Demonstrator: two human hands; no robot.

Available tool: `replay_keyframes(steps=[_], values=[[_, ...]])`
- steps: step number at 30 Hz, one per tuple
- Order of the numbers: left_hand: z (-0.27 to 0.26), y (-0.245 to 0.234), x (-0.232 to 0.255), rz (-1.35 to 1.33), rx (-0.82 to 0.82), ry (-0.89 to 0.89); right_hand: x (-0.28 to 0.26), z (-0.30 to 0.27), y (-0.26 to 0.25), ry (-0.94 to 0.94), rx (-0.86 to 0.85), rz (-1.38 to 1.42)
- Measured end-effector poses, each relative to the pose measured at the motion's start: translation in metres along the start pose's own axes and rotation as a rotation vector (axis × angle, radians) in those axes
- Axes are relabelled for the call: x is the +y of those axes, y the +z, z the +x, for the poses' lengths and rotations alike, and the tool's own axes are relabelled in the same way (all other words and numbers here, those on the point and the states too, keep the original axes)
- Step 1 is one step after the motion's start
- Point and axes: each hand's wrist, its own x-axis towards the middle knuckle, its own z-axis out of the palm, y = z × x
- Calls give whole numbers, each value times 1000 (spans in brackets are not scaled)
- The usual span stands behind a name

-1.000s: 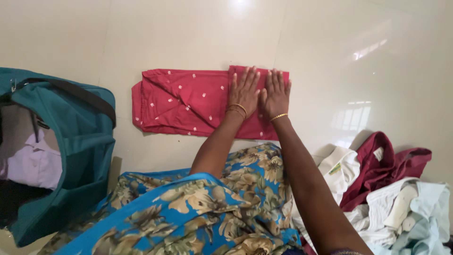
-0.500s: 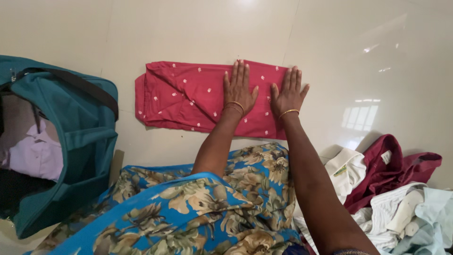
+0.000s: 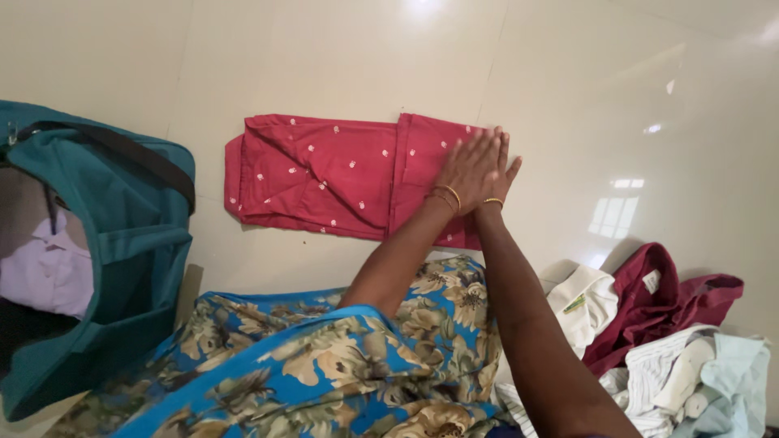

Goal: The person folds a red shirt with white polka dots on the floor. They smooth the fabric, fold the sleeves and sides, and then fold the shirt into a compact rectangle.

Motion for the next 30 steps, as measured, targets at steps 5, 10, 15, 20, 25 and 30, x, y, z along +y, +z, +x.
replay_keyframes(steps=[5, 10, 15, 20, 25, 30], values=[[-5, 2, -33, 66, -99, -176, -4, -3, -32, 95, -195, 390], [-36, -27, -73, 161, -83, -292, -10, -7, -78, 105, -205, 433], [-110, -59, -100, 91, -121, -549, -9, -13, -85, -46, -75, 427], [-173, -50, -97, 32, -95, -767, -2, -18, -77, -434, -107, 471], [-152, -36, -131, 67, 35, -606, -15, -2, -88, -434, -190, 335], [-86, -60, -174, 224, 76, -489, -35, 2, -94, 248, -318, 393]])
